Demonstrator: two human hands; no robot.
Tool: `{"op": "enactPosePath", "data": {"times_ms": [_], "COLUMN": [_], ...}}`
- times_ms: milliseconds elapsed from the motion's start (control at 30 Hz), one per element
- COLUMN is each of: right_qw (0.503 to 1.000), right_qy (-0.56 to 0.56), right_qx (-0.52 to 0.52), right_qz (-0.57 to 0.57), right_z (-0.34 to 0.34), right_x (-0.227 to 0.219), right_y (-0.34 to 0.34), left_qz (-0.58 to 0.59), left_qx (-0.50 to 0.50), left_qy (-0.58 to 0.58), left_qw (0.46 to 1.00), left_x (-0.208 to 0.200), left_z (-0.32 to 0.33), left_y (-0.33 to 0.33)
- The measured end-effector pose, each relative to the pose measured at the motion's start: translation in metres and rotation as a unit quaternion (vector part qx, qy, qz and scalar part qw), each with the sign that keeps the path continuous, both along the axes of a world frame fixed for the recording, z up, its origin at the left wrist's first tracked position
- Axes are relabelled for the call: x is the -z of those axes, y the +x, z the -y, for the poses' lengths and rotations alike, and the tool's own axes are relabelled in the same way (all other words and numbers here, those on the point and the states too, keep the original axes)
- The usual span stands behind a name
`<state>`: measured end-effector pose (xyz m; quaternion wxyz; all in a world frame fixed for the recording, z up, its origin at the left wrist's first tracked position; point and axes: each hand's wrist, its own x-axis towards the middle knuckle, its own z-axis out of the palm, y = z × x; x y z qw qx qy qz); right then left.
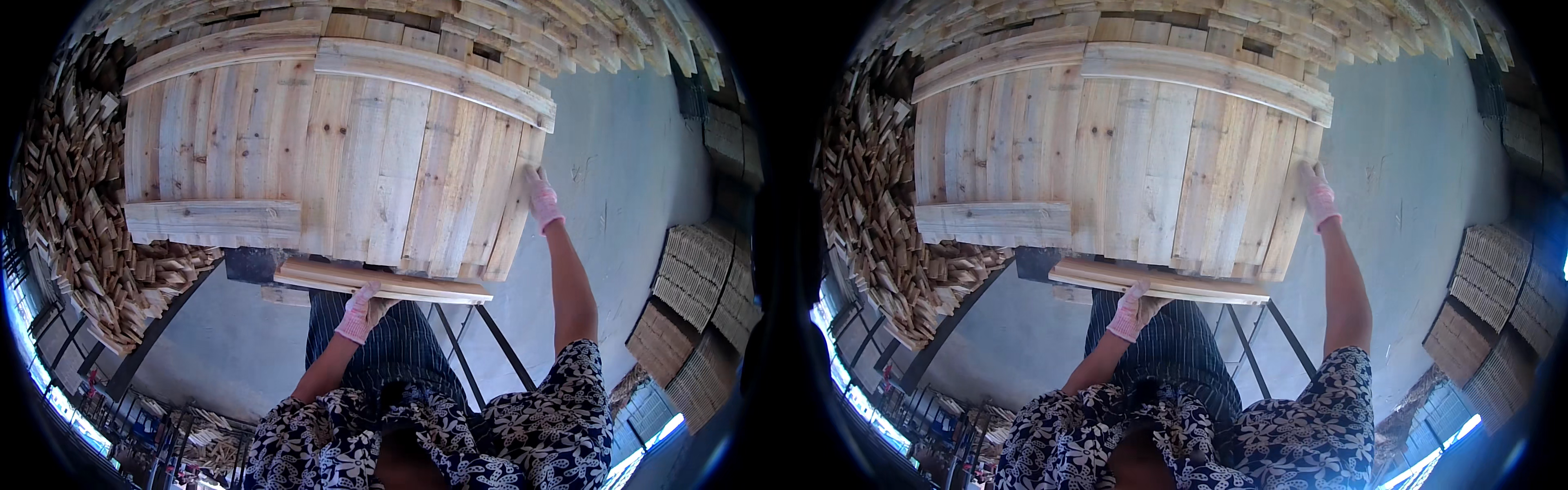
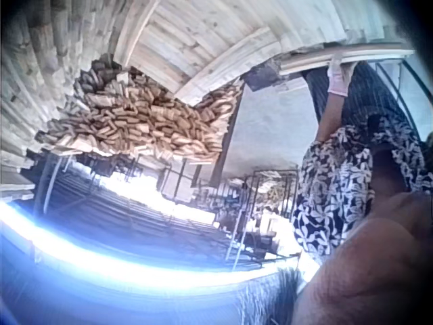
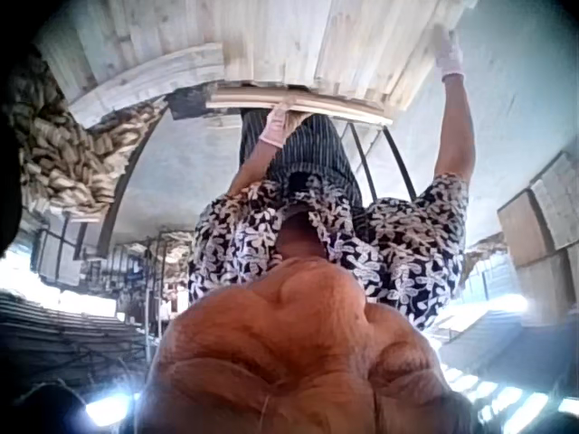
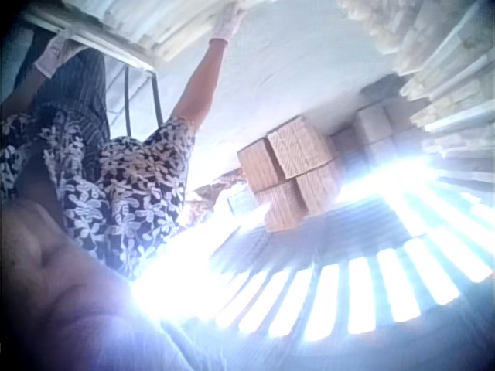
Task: The person repeatedly picks up bundles of wooden planks from a pile and places them onto a growing stack. The person wears pink gloves and handles the wood by hand, arranging the planks in a neat pile within a warehouse setting.
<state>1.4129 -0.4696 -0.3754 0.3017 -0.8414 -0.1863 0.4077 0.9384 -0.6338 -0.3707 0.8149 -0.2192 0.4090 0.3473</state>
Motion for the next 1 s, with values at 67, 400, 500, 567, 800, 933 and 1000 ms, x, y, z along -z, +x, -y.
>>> {"op": "enactPosePath", "data": {"times_ms": [67,400,500,567,800,933,1000], "right_qw": [0.999,0.984,0.969,0.905,0.750,0.784,0.733], "right_qy": [-0.001,-0.057,-0.043,-0.013,-0.117,-0.086,-0.069], "right_qx": [-0.039,-0.102,-0.156,-0.261,-0.620,-0.608,-0.668], "right_qz": [0.035,0.138,0.187,0.337,-0.197,-0.090,0.109], "right_z": [-0.004,-0.062,-0.037,-0.035,0.097,0.093,0.077], "right_x": [0.001,-0.019,-0.026,-0.073,-0.185,-0.189,-0.172], "right_y": [-0.018,-0.019,-0.010,-0.074,-0.239,-0.225,-0.225], "left_qz": [0.031,0.110,0.121,0.092,0.127,0.123,-0.197], "left_qx": [-0.018,-0.101,-0.067,-0.064,0.021,0.051,0.297], "left_qy": [-0.049,-0.029,-0.009,-0.023,0.017,0.092,0.174], "left_qw": [0.998,0.988,0.990,0.993,0.992,0.987,0.918], "left_x": [0.007,0.020,0.016,-0.009,-0.120,-0.114,-0.106], "left_z": [0.040,-0.029,-0.007,0.013,-0.018,-0.049,-0.062], "left_y": [-0.004,0.061,0.054,0.036,0.010,0.033,0.016]}}
